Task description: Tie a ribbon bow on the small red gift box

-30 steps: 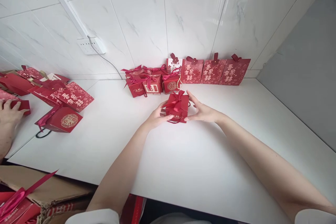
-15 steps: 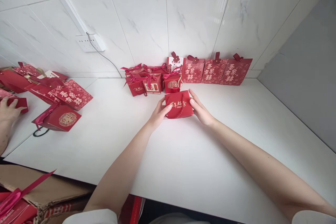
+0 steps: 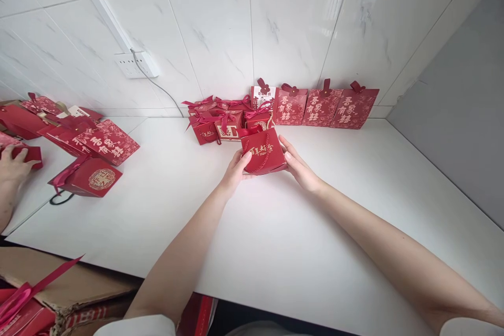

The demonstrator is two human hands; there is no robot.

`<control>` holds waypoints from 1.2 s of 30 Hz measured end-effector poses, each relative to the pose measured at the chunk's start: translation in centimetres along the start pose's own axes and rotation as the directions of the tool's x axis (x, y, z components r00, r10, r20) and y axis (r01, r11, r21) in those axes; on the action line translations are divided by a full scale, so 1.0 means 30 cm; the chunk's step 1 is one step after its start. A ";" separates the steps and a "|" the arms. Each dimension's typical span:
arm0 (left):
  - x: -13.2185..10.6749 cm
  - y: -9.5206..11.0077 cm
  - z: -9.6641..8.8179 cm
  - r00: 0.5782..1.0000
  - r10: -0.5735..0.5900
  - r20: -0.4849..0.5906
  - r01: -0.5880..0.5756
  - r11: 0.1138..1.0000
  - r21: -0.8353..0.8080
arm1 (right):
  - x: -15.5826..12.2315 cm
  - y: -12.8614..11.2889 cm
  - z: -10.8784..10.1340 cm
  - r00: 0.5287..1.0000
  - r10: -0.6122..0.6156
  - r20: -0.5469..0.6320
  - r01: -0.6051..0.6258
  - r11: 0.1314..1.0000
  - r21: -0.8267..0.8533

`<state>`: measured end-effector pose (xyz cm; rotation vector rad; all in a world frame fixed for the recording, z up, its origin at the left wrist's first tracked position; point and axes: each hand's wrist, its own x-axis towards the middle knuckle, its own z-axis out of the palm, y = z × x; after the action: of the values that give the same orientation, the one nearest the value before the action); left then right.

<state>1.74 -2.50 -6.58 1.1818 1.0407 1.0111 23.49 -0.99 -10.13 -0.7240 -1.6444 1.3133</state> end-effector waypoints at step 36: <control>0.060 -0.101 -0.151 0.976 0.211 0.062 -0.220 0.930 0.294 | -0.037 0.068 0.003 0.902 -0.309 -0.302 0.146 0.876 -0.460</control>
<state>-2.08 -0.11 -10.12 1.5833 1.0838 1.0245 23.75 -1.44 -12.40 -0.9336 -1.6572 0.5957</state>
